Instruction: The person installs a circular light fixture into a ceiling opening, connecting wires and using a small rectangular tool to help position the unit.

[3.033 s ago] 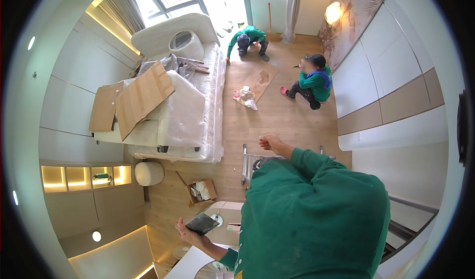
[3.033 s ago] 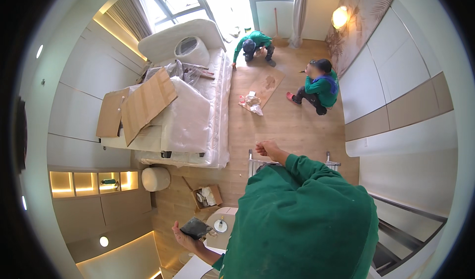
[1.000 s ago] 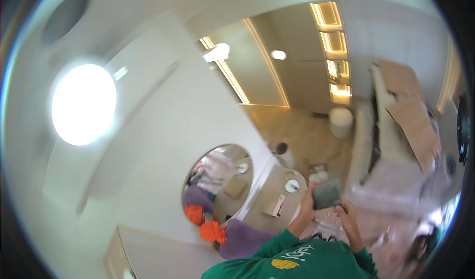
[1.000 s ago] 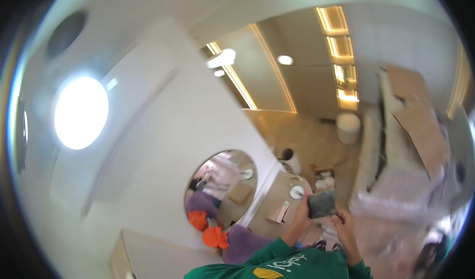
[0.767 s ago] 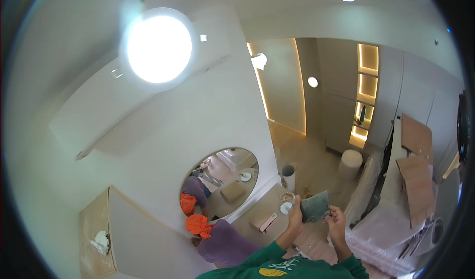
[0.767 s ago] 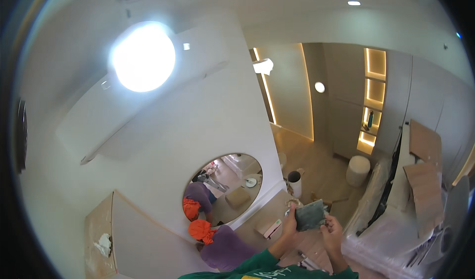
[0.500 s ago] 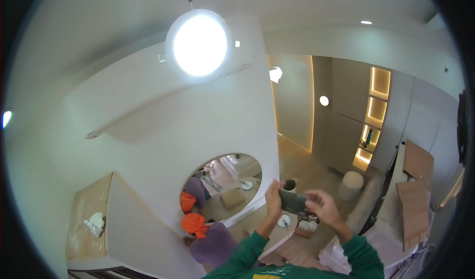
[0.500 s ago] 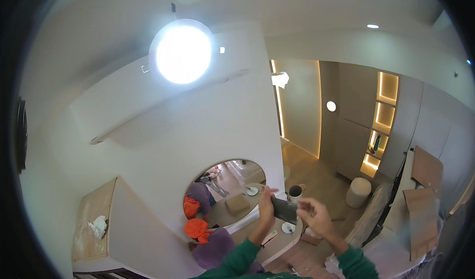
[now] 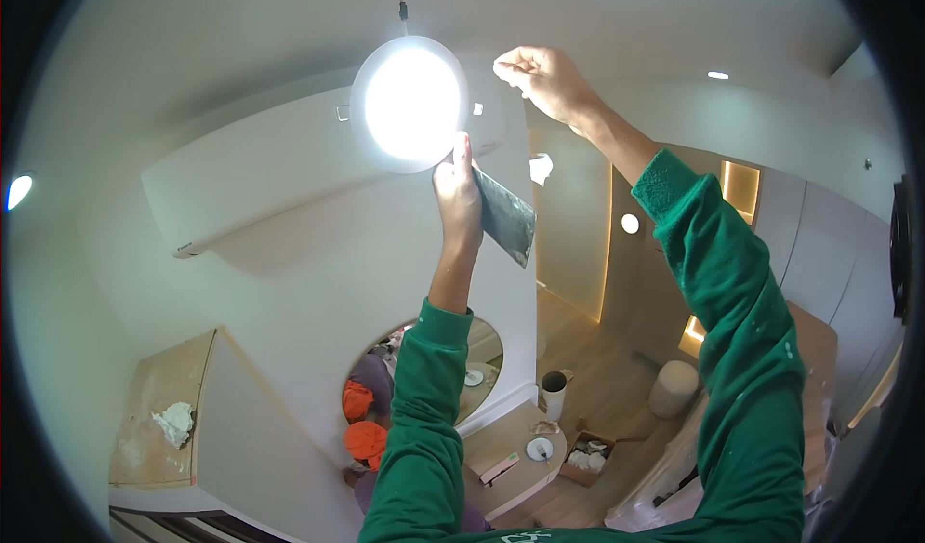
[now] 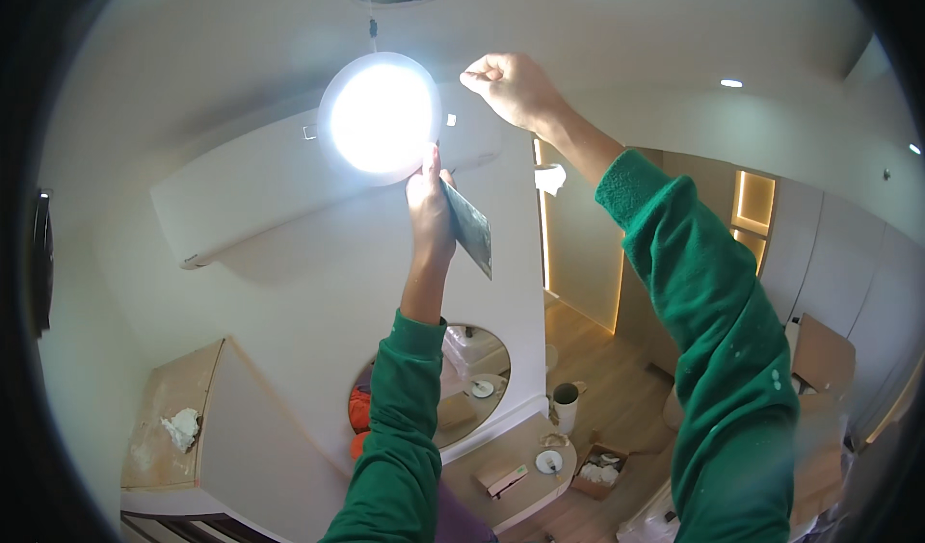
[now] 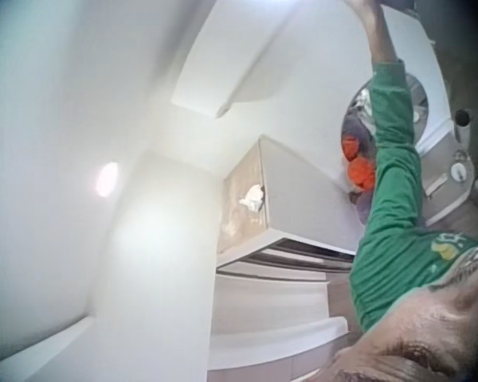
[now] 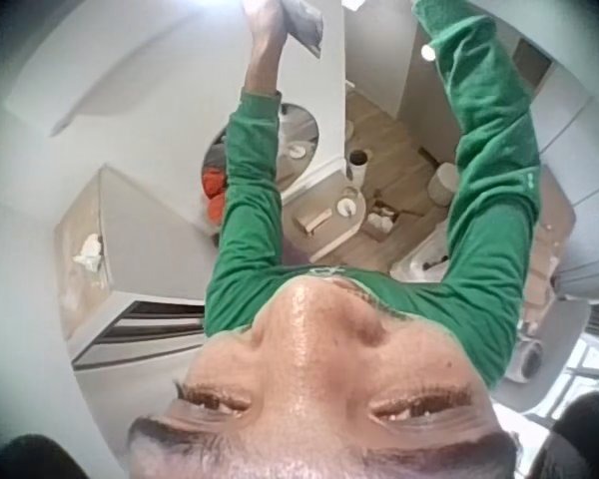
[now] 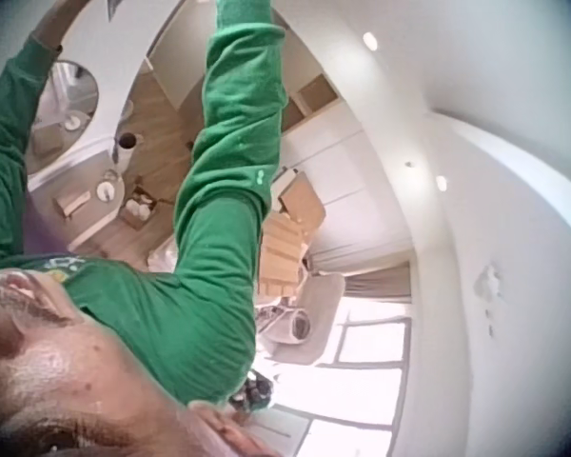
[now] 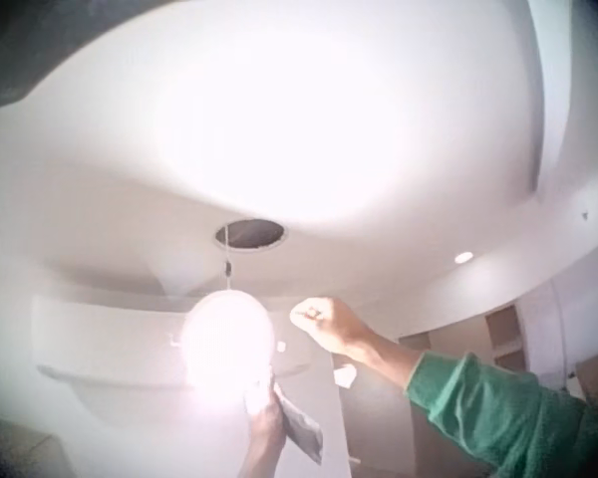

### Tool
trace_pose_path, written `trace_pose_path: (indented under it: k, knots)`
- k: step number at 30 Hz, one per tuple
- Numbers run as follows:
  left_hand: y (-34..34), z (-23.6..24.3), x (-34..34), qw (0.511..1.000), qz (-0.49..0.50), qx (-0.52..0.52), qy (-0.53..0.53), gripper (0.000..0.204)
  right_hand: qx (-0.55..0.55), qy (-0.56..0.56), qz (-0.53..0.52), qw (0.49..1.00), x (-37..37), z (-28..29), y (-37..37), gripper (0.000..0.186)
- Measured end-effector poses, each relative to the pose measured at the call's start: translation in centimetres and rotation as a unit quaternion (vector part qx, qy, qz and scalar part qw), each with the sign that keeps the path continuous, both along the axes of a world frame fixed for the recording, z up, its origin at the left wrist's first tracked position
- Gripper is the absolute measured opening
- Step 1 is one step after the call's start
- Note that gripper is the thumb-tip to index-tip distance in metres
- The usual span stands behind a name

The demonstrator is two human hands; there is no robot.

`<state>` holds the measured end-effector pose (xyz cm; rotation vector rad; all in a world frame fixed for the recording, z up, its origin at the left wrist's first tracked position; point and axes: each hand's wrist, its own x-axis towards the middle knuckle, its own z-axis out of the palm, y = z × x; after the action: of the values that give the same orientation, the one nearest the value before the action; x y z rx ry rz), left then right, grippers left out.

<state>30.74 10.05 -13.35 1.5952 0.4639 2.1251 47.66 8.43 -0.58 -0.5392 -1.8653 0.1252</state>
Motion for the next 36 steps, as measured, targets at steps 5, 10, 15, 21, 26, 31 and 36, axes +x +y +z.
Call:
trace_pose_path:
  k: [5,10,15,21,26,31,36]
  knots:
    - [-0.1,-0.5,0.2,0.993,-0.035,0.004,-0.109,0.047,-0.094,0.055,0.233,0.966,0.0,-7.6,-3.0,0.059]
    - [-0.5,0.1,2.4,0.995,-0.053,0.014,-0.08,0.048,-0.013,0.039,0.139,0.989,1.3,-17.4,-5.4,0.05]
    - [0.6,0.6,3.7,0.995,-0.035,0.037,-0.085,0.049,-0.05,0.093,0.074,0.992,0.9,-17.6,-4.1,0.033]
    - [1.6,1.3,2.7,0.981,-0.131,0.039,-0.139,0.064,-0.057,0.233,0.057,0.969,3.8,-13.2,-3.7,0.018]
    - [1.3,3.2,3.1,0.963,-0.178,0.131,-0.154,0.054,0.099,0.142,-0.069,0.982,5.4,-8.1,-3.4,0.018]
    - [-1.6,3.8,3.9,0.959,-0.183,0.127,-0.176,0.046,0.408,-0.058,-0.187,0.892,1.4,-5.7,-5.2,0.043]
    - [-3.1,4.3,4.1,0.945,-0.198,0.125,-0.23,0.034,0.483,-0.135,-0.277,0.819,-0.5,-5.7,-4.6,0.052]
